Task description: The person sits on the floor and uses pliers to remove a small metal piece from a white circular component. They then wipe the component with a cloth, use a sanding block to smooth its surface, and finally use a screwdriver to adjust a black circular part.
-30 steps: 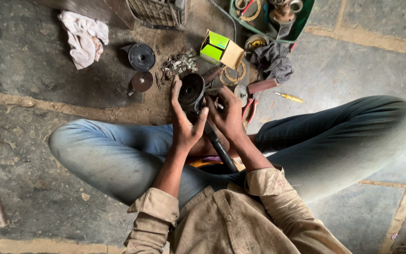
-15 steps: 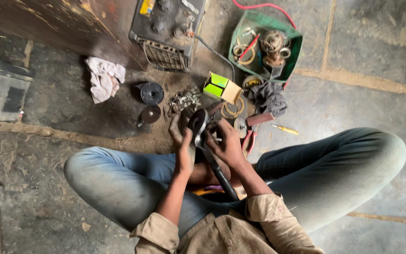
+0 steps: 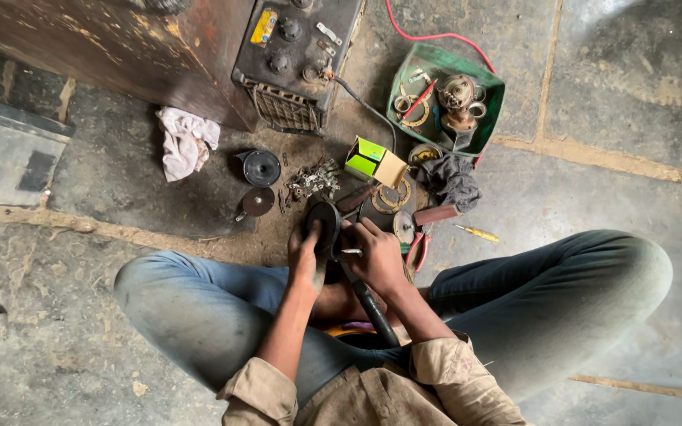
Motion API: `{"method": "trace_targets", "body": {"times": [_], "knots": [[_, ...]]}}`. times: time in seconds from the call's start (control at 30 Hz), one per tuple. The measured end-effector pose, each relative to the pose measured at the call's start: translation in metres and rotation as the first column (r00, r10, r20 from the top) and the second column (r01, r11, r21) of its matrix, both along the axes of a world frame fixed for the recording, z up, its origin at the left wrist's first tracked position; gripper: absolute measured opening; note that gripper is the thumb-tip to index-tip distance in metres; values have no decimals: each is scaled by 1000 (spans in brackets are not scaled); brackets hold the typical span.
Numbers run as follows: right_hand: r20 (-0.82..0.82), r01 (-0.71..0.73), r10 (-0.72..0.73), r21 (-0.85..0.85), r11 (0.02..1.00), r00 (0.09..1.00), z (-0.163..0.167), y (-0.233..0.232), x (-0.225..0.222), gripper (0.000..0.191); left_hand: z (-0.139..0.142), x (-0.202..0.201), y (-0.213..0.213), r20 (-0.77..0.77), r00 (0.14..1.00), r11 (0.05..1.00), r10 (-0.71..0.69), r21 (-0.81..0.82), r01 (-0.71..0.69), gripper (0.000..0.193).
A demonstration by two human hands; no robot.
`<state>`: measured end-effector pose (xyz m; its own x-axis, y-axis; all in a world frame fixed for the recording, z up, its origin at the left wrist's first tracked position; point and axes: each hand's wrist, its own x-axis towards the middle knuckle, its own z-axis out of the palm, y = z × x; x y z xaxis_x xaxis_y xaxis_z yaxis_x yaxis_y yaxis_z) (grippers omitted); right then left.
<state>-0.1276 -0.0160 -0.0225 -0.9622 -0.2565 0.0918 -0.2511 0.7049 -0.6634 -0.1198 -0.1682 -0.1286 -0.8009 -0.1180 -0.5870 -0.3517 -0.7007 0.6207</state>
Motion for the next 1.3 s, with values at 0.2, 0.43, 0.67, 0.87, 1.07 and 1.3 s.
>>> {"method": "trace_targets", "body": {"times": [0.2,0.43,0.67,0.87,1.07,1.3], "knots": [[20,105,-103,-252,962,994,0,0,1,22,0,1,0,-13,1000,1000,-4,3,4,39],[-38,33,-39,-137,990,999,4,1,1,28,-4,2,-1,-28,1000,1000,-13,2,13,37],[41,58,-49,-250,966,998,-2,1,-3,26,-5,-3,-4,-35,999,999,-34,-3,34,37],[10,46,-45,-204,978,999,-9,0,-3,21,-3,-5,-4,-49,998,999,-39,-6,39,37],[-76,-23,17,-80,996,997,-16,3,-6,30,2,-4,-4,-73,996,998,-45,42,48,38],[-103,22,-33,-106,994,994,-17,3,-3,22,3,-6,-4,-66,996,998,-55,22,56,34]]}}
